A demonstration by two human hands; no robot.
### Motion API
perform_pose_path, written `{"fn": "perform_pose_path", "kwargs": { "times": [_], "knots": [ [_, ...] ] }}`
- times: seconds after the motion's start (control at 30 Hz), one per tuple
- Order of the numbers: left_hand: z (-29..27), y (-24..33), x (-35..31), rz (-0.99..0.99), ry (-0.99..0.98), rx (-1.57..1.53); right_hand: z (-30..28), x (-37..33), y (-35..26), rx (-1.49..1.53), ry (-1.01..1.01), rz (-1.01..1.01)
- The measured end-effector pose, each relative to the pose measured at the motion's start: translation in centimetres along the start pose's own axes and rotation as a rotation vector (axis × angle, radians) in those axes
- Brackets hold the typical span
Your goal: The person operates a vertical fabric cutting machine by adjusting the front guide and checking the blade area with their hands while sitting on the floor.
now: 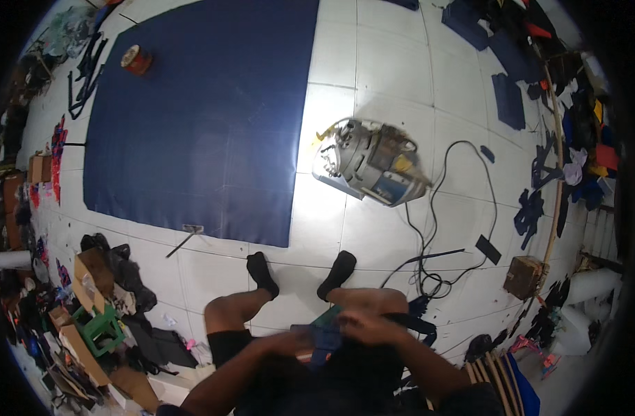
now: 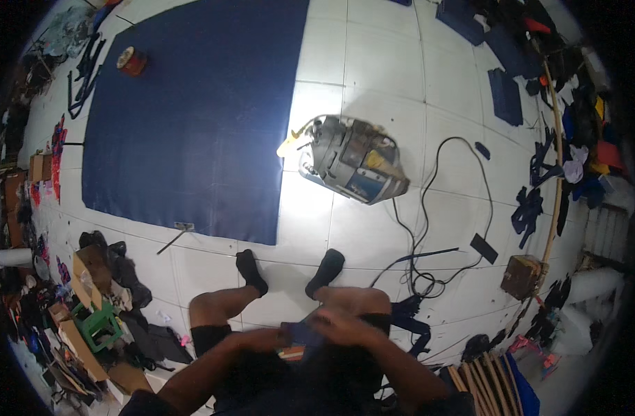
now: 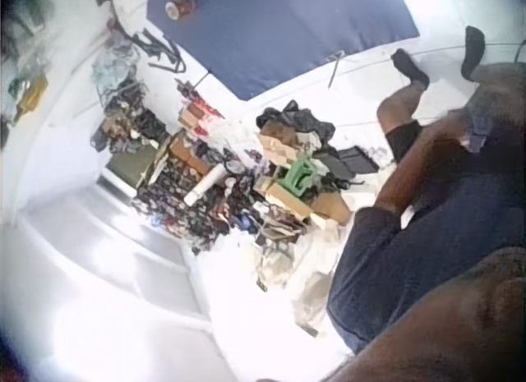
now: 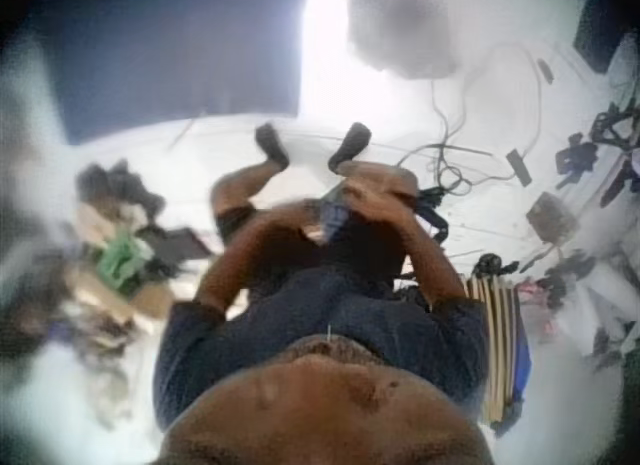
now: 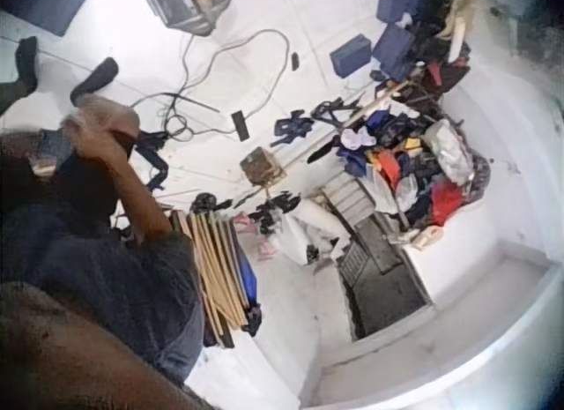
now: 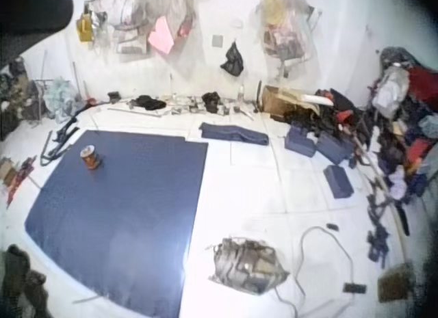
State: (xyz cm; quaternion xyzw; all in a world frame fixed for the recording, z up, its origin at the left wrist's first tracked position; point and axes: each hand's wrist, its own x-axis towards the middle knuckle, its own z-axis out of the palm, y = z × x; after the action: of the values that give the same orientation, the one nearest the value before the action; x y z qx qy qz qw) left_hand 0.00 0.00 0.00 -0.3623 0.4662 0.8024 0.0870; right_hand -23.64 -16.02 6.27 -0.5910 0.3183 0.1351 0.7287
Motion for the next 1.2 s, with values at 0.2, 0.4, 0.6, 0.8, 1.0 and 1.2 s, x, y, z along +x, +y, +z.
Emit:
{"fn": "perform_pose_path", "kwargs": {
  "times": [0.2,0.4,0.6,0.8,1.0,1.2],
  "knots": [
    [-21.7,-1.5,18.6,0.394,1.106,-0.433,-12.0,19.0,11.4,-0.190,0.301,-0.033],
    [-29.3,-4.1,26.6,0.629,0.933,-0.794,-16.2,28.6,17.3,0.478,0.582,-0.128],
    [-30.1,-4.2,29.8,0.902,0.647,-1.141,-18.3,28.2,18.0,0.409,0.741,-0.177],
    [-30.6,-3.4,31.2,0.864,0.891,-1.188,-16.8,26.6,18.7,0.001,1.025,-0.173],
    [-35.0,-3.1,30.5,1.005,0.840,-1.365,-18.0,21.3,17.8,-1.403,1.478,-0.249],
    [-36.9,-2.7,31.3,1.109,0.783,-1.447,-21.7,22.3,18.4,-1.567,1.458,-0.038]
  ]
}}
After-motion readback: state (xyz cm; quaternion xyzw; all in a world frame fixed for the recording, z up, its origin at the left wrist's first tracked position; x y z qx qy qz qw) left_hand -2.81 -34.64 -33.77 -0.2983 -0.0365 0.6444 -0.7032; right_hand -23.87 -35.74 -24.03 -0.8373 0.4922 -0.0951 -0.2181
